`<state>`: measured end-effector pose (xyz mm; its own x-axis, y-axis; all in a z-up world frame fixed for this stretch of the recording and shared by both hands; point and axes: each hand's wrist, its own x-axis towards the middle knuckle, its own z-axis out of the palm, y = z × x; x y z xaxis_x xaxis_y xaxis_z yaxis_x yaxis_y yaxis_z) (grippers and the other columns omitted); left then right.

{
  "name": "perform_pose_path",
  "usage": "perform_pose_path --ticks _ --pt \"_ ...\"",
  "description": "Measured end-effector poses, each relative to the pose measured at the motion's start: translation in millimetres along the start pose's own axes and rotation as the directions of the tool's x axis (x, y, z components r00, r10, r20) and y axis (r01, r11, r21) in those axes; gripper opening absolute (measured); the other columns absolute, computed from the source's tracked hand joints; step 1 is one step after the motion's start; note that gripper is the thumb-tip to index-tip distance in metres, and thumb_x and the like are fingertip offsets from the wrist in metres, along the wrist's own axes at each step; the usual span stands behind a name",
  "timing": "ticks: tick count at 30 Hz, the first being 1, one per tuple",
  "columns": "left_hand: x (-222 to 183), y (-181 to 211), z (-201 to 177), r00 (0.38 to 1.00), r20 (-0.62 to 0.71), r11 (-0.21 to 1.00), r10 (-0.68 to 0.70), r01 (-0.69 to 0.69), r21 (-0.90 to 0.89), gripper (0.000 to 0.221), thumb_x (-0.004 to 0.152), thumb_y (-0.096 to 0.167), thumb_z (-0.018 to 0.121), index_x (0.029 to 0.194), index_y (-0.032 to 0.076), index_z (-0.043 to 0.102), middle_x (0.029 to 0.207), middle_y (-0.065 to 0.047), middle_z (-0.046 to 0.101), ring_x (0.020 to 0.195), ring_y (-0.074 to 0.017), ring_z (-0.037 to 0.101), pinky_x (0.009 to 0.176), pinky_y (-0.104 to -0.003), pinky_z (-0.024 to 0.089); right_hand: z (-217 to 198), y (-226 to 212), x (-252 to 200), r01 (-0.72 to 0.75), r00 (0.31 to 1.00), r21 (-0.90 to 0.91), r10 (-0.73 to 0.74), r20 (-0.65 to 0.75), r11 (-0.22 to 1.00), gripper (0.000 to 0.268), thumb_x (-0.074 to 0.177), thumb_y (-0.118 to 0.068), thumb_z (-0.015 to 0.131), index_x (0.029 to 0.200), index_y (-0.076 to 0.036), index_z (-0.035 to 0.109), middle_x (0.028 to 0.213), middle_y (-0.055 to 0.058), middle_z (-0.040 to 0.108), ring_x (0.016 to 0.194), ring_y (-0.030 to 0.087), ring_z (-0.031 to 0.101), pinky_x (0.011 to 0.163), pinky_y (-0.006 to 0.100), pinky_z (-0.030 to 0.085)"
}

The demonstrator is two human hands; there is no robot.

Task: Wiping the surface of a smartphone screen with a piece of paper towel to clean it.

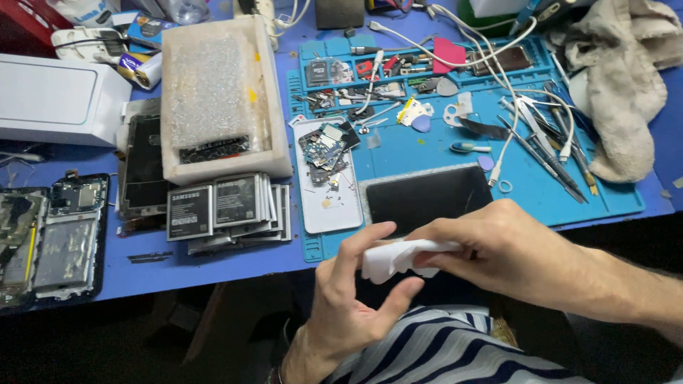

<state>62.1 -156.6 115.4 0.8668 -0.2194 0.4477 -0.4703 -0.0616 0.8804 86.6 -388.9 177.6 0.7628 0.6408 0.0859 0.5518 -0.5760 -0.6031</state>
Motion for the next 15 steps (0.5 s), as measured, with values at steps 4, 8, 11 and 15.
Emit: perform_pose_path --ticks 4,8,11,15 --pt "5.6 2.3 26.1 0.977 0.211 0.998 0.026 -0.036 0.043 0.029 0.107 0.032 0.060 0.116 0.005 0.064 0.096 -0.008 0.071 0.069 -0.0195 0.065 0.062 -0.031 0.049 2.1 11.5 -42.5 -0.268 0.963 0.283 0.262 0.060 0.921 0.025 0.090 -0.033 0.077 0.106 -0.016 0.085 0.074 -0.009 0.090 0.062 -0.004 0.073 0.053 0.017 0.059" --pt "-11.4 -12.6 61.4 0.830 0.369 0.781 -0.418 0.535 -0.321 0.036 0.110 0.038 0.052 0.094 0.008 0.062 0.056 -0.001 0.056 0.040 -0.0091 0.053 0.035 -0.021 0.037 32.2 29.3 -93.4 -0.315 0.922 0.459 0.382 -0.058 0.831 0.022 0.091 -0.029 0.077 0.096 -0.009 0.083 0.074 -0.004 0.080 0.059 0.004 0.063 0.053 0.021 0.054" --pt "-32.9 -34.3 93.2 0.706 0.599 0.409 -0.378 0.708 -0.576 0.044 0.112 0.046 0.050 0.091 0.008 0.055 0.063 -0.010 0.060 0.044 -0.0128 0.056 0.034 -0.020 0.038 40.9 29.6 -100.6 0.032 0.971 0.253 0.029 -0.237 0.967 0.022 0.095 -0.031 0.069 0.092 -0.009 0.072 0.096 0.005 0.068 0.087 0.019 0.061 0.078 0.031 0.052" --pt "-73.6 -63.4 137.8 0.568 0.751 0.040 -0.337 0.806 -0.591 0.025 0.115 0.032 0.057 0.104 0.010 0.062 0.068 -0.001 0.052 0.046 -0.0080 0.048 0.035 -0.019 0.038 66.8 47.6 -107.3 0.155 0.933 0.239 -0.062 -0.355 0.959 0.022 0.094 -0.033 0.069 0.090 -0.012 0.073 0.128 0.019 0.068 0.132 0.040 0.060 0.115 0.051 0.053"
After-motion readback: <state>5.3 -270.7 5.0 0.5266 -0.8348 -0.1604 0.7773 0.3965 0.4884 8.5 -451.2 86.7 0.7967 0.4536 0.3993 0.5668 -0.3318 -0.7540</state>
